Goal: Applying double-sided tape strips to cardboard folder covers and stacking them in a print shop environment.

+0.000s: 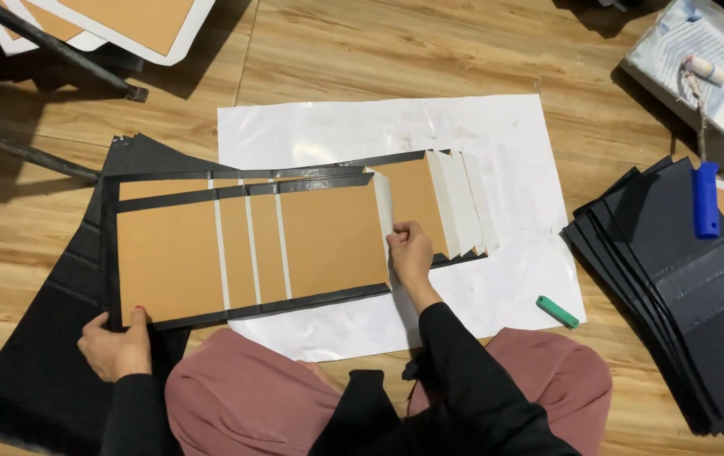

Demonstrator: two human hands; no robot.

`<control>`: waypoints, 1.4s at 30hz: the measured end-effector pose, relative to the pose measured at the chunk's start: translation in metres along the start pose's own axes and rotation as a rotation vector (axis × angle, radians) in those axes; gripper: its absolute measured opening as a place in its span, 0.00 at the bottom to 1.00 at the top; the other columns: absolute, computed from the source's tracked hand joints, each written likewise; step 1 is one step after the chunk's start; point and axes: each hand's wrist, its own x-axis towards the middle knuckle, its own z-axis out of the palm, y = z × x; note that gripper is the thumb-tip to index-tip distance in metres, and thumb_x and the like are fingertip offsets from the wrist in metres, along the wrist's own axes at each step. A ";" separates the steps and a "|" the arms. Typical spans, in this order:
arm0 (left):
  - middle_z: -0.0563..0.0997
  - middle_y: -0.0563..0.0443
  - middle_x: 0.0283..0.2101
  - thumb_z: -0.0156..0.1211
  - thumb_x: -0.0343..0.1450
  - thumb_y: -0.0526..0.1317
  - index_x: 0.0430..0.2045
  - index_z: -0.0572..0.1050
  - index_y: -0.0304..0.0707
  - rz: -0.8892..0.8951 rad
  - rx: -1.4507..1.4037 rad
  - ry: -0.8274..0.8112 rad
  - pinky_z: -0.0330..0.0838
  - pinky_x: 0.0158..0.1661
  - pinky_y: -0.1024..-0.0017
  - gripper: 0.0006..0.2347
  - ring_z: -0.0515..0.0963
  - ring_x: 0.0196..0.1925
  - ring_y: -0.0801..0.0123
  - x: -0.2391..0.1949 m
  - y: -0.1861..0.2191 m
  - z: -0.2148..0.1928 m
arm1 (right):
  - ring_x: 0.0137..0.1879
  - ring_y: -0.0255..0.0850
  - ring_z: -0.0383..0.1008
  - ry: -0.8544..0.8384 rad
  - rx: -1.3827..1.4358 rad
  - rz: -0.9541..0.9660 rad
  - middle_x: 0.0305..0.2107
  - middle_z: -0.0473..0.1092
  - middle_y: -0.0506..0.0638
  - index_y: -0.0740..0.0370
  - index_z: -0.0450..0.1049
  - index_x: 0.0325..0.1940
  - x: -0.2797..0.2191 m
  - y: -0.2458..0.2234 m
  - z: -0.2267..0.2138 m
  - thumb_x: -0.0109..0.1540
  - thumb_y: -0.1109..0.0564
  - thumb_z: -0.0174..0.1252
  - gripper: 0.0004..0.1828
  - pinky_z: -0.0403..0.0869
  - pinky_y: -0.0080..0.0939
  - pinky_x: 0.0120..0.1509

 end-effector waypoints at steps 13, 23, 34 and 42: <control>0.70 0.52 0.28 0.63 0.64 0.51 0.37 0.71 0.39 -0.261 -0.350 -0.484 0.57 0.19 0.72 0.18 0.64 0.24 0.74 0.100 -0.064 0.005 | 0.31 0.36 0.69 -0.041 -0.134 0.126 0.22 0.68 0.40 0.50 0.72 0.22 -0.006 -0.027 0.005 0.49 0.53 0.59 0.03 0.65 0.39 0.33; 0.74 0.53 0.36 0.54 0.71 0.48 0.34 0.69 0.41 -0.118 -0.599 -0.685 0.65 0.29 0.73 0.11 0.71 0.37 0.75 0.113 -0.078 0.009 | 0.41 0.38 0.71 -0.023 -0.173 0.246 0.30 0.72 0.38 0.48 0.70 0.35 -0.002 -0.026 0.003 0.48 0.48 0.62 0.13 0.66 0.41 0.41; 0.72 0.59 0.44 0.53 0.70 0.45 0.47 0.68 0.50 -0.112 -0.627 -0.637 0.65 0.40 0.72 0.13 0.71 0.44 0.75 0.132 -0.058 -0.025 | 0.27 0.32 0.68 -0.115 -0.131 0.235 0.17 0.67 0.36 0.50 0.71 0.22 0.004 -0.046 0.011 0.50 0.47 0.62 0.08 0.64 0.36 0.31; 0.71 0.56 0.46 0.50 0.71 0.43 0.45 0.66 0.49 -0.141 -0.629 -0.688 0.65 0.42 0.67 0.10 0.70 0.48 0.71 0.136 -0.058 -0.006 | 0.22 0.35 0.62 -0.089 -0.217 0.227 0.13 0.62 0.37 0.51 0.63 0.15 0.014 -0.053 0.017 0.51 0.45 0.62 0.18 0.59 0.37 0.26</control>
